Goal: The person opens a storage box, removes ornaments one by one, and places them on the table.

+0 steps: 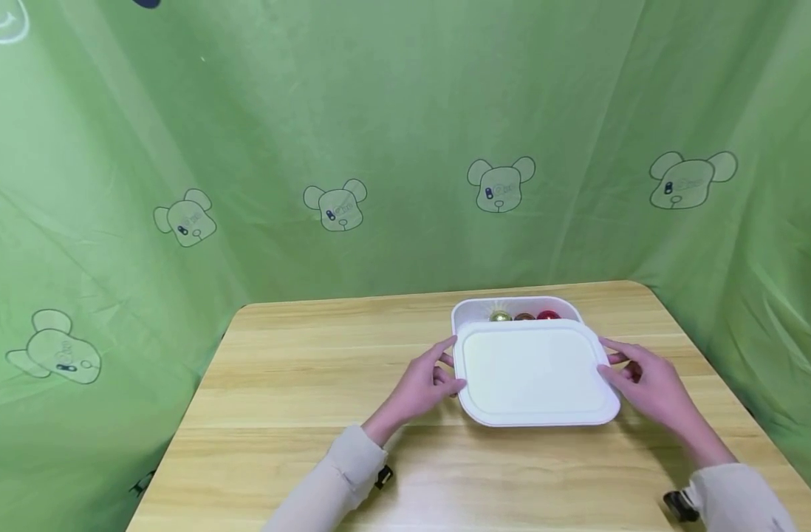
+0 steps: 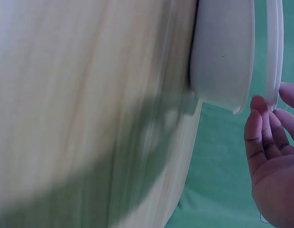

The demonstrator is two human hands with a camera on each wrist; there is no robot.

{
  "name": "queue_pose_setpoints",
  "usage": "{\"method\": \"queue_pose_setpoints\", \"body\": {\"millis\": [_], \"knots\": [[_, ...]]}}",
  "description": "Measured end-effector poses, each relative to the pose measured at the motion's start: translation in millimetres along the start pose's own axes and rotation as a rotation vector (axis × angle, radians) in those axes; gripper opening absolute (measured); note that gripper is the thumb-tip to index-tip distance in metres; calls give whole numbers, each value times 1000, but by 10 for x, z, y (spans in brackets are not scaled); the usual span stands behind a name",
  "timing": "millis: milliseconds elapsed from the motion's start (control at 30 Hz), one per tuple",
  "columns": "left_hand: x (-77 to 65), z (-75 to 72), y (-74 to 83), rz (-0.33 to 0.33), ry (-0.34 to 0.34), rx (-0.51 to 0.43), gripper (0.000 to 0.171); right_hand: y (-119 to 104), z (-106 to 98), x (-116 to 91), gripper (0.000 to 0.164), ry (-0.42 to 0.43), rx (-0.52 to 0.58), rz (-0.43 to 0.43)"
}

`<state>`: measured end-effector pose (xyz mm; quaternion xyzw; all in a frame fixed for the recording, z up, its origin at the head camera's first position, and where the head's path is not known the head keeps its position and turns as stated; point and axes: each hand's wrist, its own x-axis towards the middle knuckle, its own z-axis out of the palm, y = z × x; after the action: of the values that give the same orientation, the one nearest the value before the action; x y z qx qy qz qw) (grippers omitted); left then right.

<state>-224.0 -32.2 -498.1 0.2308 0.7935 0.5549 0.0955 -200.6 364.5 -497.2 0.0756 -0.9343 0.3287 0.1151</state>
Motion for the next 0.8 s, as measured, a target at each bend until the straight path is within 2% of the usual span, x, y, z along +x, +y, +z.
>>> {"method": "queue_pose_setpoints", "body": {"millis": [367,800], "knots": [[-265,109,23,-29,-27,-48,84,-46,-6,-185,53,-21,-2,-8],[-450,174,75,-66,-54,-64,86,-70,18,-404,53,-63,0,18]]}}
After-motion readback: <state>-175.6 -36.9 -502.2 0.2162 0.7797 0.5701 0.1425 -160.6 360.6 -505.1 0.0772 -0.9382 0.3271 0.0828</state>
